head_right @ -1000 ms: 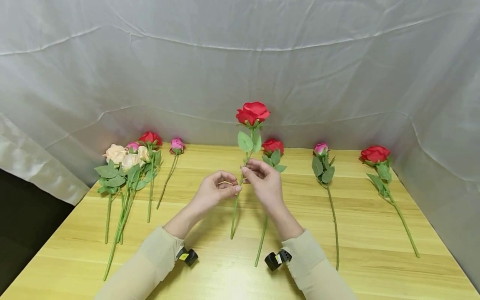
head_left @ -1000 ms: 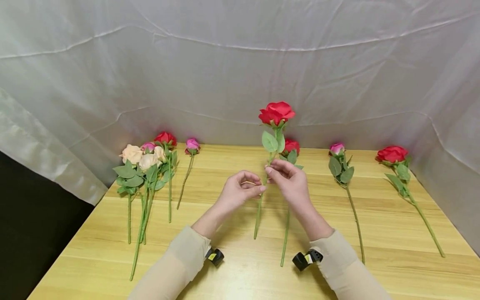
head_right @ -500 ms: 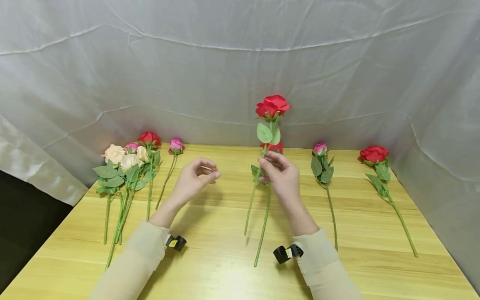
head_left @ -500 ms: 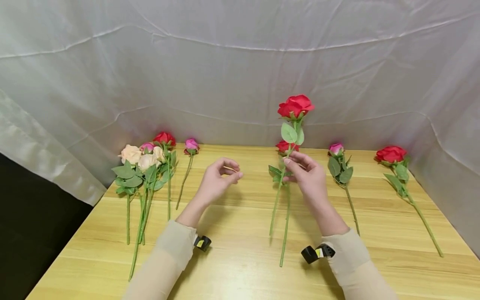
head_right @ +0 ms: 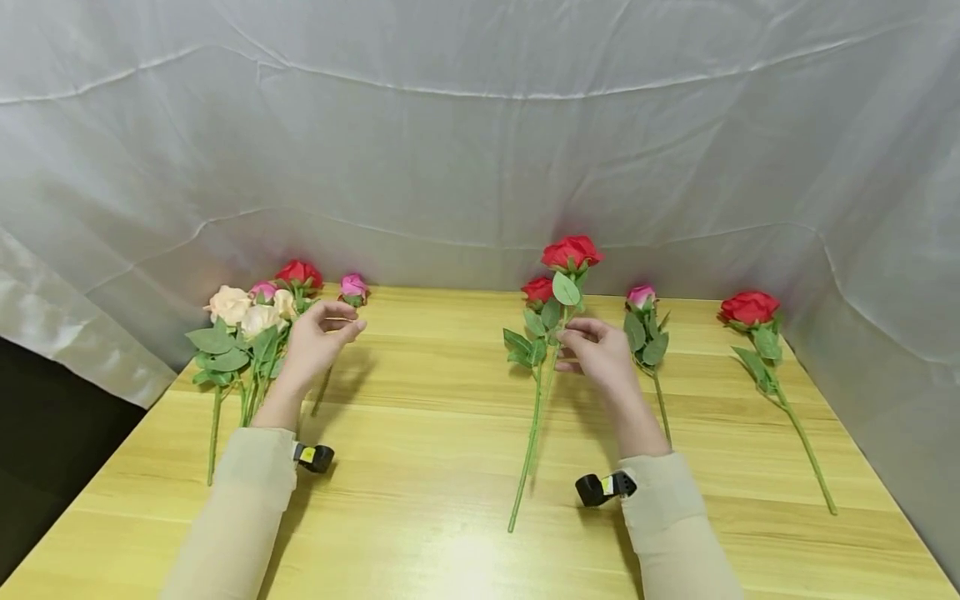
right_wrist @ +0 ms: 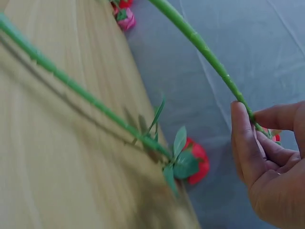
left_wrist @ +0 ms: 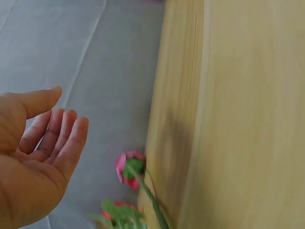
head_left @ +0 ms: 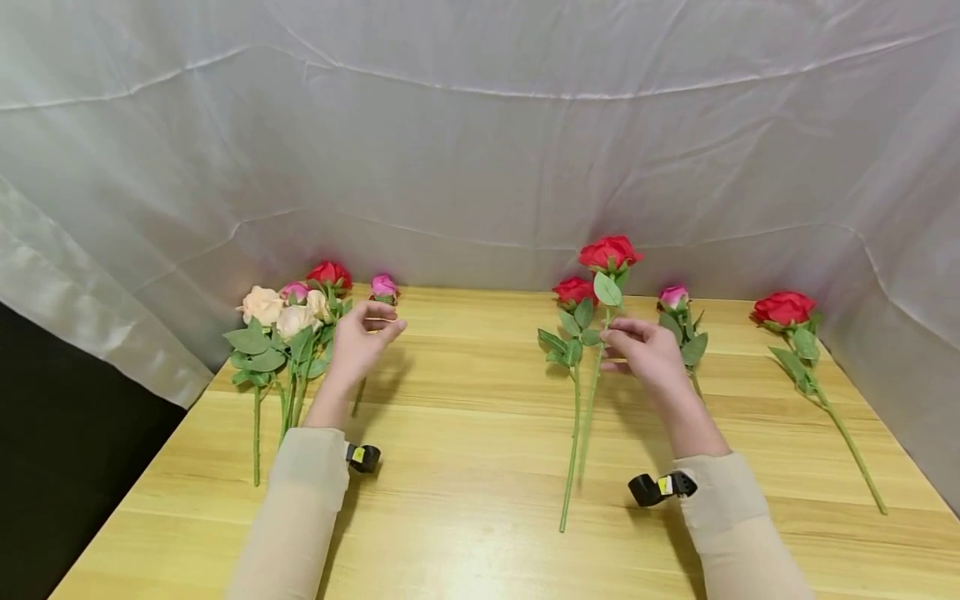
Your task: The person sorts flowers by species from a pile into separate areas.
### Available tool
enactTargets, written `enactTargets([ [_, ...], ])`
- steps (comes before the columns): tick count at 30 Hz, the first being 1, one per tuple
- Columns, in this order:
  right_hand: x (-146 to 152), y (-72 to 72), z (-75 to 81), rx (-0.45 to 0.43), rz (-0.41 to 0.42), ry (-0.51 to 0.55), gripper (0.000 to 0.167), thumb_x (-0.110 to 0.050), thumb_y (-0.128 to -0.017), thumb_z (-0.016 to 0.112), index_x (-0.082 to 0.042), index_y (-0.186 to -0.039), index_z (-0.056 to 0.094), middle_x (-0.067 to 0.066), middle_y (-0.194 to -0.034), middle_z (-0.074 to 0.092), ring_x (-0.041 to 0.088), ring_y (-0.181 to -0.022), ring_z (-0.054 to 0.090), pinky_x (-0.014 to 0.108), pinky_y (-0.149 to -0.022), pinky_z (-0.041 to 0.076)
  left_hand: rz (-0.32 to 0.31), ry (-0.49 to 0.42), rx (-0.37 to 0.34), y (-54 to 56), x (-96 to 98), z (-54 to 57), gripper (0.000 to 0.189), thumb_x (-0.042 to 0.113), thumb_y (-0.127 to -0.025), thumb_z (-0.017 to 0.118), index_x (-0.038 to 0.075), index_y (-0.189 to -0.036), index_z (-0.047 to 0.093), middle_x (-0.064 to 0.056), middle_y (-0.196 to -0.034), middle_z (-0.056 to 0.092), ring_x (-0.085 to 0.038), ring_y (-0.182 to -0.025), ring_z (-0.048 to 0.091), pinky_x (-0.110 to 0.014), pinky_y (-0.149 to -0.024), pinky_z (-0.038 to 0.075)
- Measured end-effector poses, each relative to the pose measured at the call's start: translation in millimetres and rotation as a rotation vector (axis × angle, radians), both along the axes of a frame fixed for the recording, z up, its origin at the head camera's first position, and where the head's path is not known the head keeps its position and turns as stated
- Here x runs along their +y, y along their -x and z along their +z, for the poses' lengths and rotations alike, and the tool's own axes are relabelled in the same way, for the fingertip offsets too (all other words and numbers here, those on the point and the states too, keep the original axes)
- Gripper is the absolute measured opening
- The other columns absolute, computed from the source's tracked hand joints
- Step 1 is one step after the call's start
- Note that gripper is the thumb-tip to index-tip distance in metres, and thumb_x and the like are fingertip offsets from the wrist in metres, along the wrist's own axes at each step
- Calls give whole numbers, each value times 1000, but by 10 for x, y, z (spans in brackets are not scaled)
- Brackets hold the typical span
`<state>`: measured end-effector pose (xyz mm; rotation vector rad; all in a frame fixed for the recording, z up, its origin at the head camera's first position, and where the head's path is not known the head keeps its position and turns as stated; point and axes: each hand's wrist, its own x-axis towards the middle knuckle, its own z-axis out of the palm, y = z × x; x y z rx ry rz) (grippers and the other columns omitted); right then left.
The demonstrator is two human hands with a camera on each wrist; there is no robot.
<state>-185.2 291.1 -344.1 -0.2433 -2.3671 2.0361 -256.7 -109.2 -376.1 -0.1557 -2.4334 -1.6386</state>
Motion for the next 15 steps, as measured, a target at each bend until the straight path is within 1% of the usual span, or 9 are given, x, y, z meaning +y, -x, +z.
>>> enactTargets([
  [2,43,16,-53,-18,-4,-7,48,-15,-104,63,12,-141,49,6,-114,60,10,-89,65,27,-84,63,24,1,-36,16,-87,-29,33,13,-97,75,-4,-124,64,-21,-124,68,-34,-115,66,-21,-85,56],
  [4,86,32,-109,-43,-8,-11,47,-16,-105,62,12,-141,48,7,-117,60,9,-88,65,27,-84,63,37,-10,-74,25,-160,-62,36,14,-98,74,-3,-128,63,-21,-128,66,-34,-118,64,-23,-89,56],
  [7,137,57,-185,-88,-13,-7,50,-17,-105,62,10,-144,47,10,-123,60,9,-89,66,27,-83,63,43,-34,-123,33,-246,-108,40,15,-99,73,-4,-133,61,-22,-133,64,-33,-121,62,-22,-90,55],
  [9,165,77,-227,-120,-14,22,51,-17,-105,62,9,-146,45,10,-125,58,10,-90,65,27,-83,63,47,-44,-152,37,-298,-137,43,15,-100,72,-4,-136,59,-22,-136,63,-33,-122,60,-21,-91,53],
  [12,200,104,-279,-169,-19,85,53,-15,-105,62,7,-148,42,7,-119,58,10,-90,64,27,-83,63,48,-50,-198,36,-355,-172,45,15,-100,71,-4,-139,57,-22,-139,61,-33,-124,59,-25,-95,52],
  [15,233,120,-318,-209,-8,137,57,-12,-104,62,8,-151,37,3,-109,60,10,-86,64,27,-83,64,23,-41,-242,40,-389,-193,48,12,-101,68,-6,-142,54,-24,-142,59,-36,-128,56,-35,-104,51],
])
